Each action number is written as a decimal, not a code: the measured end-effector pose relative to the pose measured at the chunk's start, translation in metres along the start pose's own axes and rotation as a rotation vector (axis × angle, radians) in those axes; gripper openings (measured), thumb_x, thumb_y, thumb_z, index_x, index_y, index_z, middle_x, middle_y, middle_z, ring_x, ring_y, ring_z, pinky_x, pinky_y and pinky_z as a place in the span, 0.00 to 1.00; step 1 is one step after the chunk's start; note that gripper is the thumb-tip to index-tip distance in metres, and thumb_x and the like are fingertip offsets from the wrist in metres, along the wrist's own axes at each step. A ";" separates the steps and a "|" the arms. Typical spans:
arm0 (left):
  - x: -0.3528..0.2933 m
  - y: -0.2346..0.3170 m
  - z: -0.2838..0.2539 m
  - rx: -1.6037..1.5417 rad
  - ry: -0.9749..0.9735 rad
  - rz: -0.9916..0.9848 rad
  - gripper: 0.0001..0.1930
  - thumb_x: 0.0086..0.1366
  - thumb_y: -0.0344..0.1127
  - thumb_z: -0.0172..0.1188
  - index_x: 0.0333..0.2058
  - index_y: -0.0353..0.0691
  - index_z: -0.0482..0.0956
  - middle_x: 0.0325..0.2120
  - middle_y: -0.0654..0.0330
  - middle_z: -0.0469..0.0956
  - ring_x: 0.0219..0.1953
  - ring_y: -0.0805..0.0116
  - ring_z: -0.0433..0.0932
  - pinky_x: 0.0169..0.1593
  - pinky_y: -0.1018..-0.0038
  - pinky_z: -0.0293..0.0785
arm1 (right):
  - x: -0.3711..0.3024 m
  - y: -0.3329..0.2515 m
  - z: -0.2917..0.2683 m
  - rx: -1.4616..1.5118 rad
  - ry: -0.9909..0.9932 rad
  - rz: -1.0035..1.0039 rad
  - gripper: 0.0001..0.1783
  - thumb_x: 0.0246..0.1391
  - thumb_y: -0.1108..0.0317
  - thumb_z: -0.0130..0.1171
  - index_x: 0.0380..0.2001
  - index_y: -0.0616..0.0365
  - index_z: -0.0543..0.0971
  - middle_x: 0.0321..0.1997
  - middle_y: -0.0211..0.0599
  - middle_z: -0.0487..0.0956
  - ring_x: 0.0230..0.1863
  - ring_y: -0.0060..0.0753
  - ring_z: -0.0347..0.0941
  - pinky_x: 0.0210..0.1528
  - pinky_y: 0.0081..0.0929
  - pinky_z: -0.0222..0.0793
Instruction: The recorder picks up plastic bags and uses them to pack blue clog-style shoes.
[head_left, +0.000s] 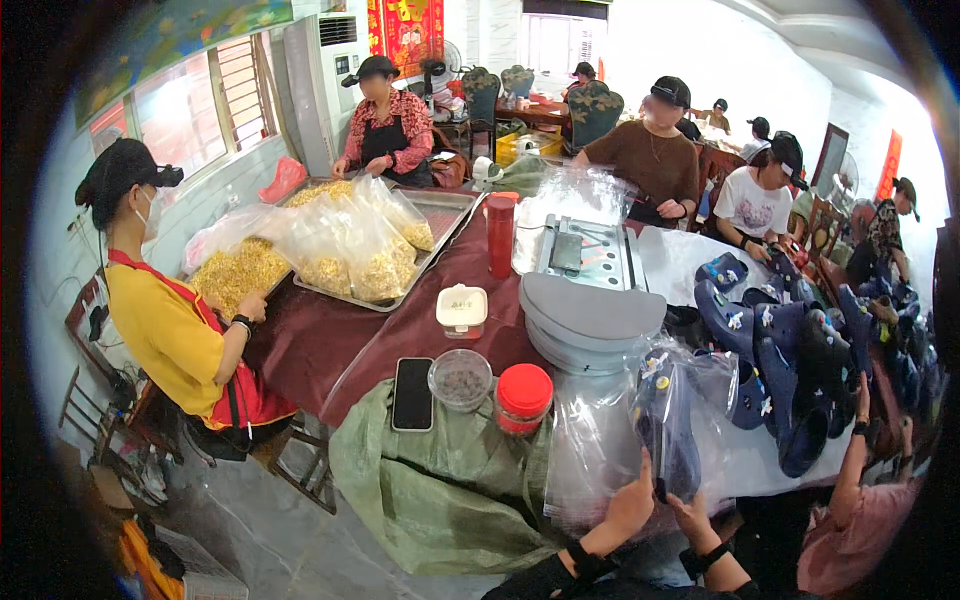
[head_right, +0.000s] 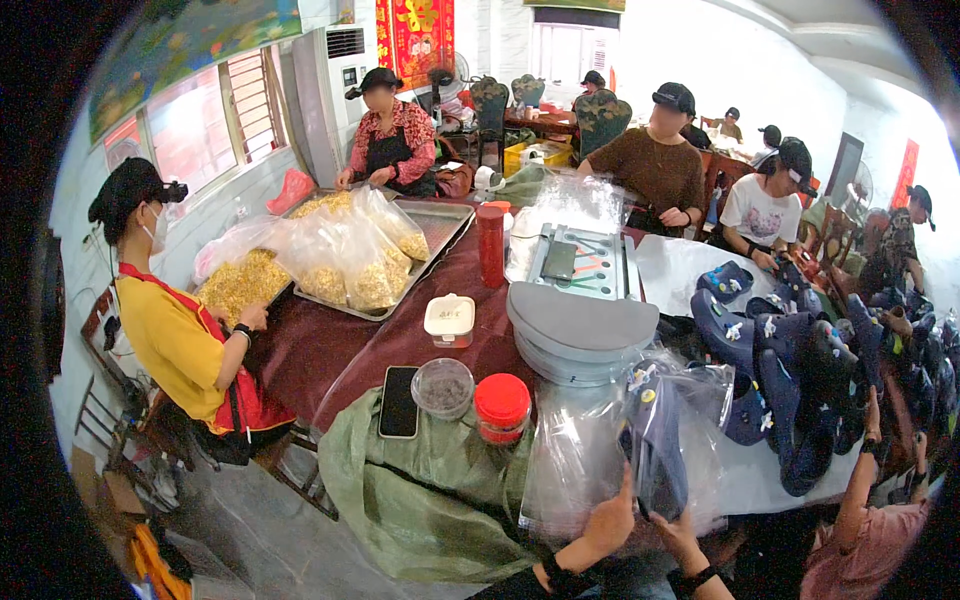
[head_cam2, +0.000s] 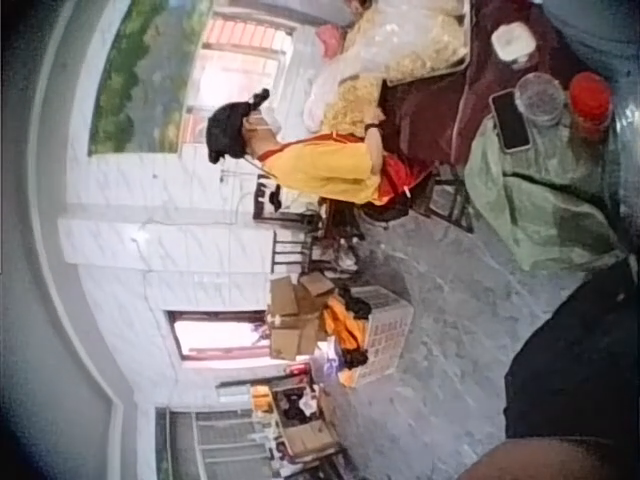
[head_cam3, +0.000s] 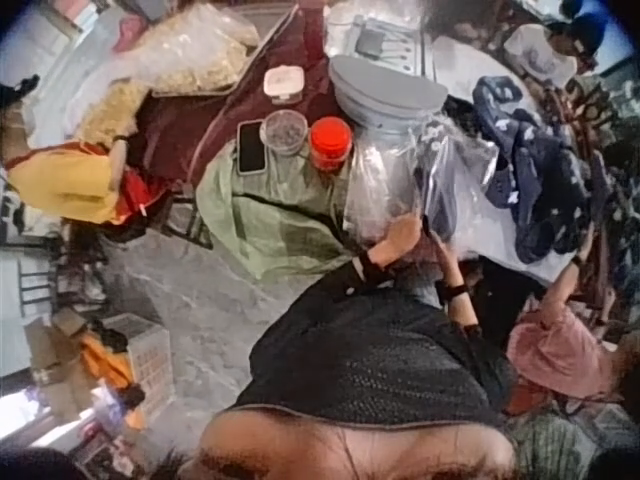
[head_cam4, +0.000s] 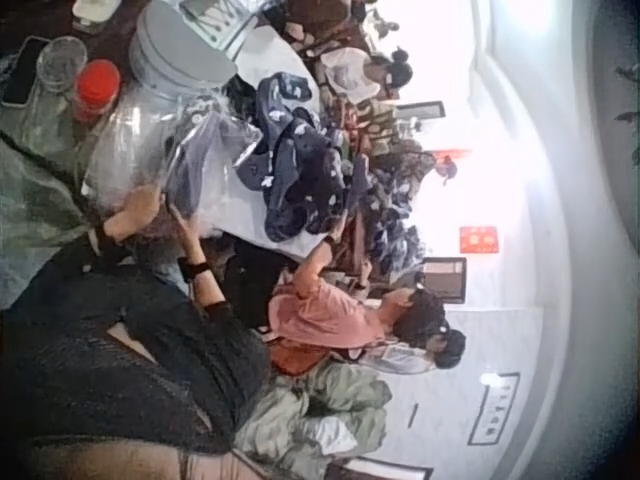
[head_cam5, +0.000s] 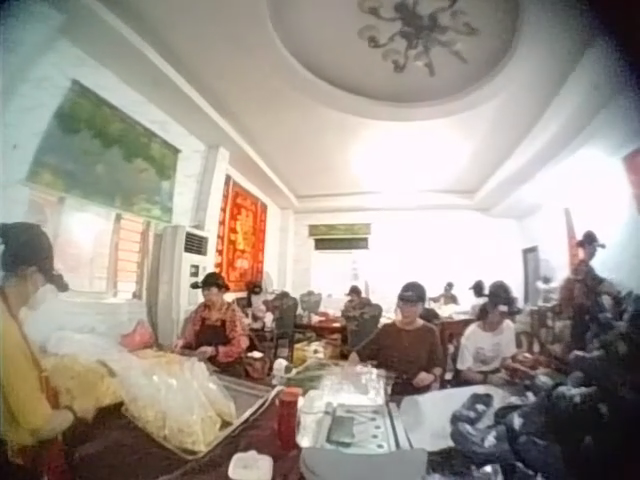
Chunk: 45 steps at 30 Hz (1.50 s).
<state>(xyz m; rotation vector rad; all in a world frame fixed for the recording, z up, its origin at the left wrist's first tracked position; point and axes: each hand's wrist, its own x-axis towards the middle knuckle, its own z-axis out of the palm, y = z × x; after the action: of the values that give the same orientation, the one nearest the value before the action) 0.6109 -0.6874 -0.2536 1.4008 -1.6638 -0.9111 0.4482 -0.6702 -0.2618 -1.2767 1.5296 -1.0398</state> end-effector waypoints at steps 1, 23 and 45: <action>-0.001 0.001 -0.002 0.039 0.004 0.011 0.40 0.57 0.30 0.48 0.64 0.40 0.34 0.19 0.37 0.74 0.22 0.39 0.74 0.28 0.49 0.67 | -0.002 -0.014 0.006 0.010 -0.009 -0.147 0.31 0.44 0.64 0.66 0.48 0.66 0.66 0.44 0.41 0.73 0.43 0.33 0.68 0.45 0.33 0.66; 0.030 0.060 -0.027 0.572 0.207 0.570 0.16 0.57 0.30 0.53 0.46 0.41 0.76 0.48 0.54 0.72 0.55 0.47 0.64 0.58 0.56 0.57 | 0.009 0.005 0.011 0.004 -0.203 -0.344 0.47 0.42 0.59 0.68 0.61 0.64 0.54 0.58 0.51 0.65 0.60 0.40 0.59 0.60 0.34 0.55; 0.018 0.049 -0.019 0.599 0.186 0.276 0.17 0.63 0.31 0.48 0.51 0.47 0.73 0.56 0.56 0.66 0.62 0.51 0.56 0.61 0.48 0.40 | 0.029 0.005 0.017 -0.353 -0.335 -0.532 0.49 0.39 0.41 0.63 0.64 0.37 0.53 0.67 0.55 0.48 0.68 0.64 0.30 0.65 0.54 0.33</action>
<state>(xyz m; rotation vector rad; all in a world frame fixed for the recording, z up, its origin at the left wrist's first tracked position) 0.6041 -0.6994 -0.1998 1.5174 -2.0077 -0.1146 0.4599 -0.6989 -0.2741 -2.0674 1.1685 -0.8274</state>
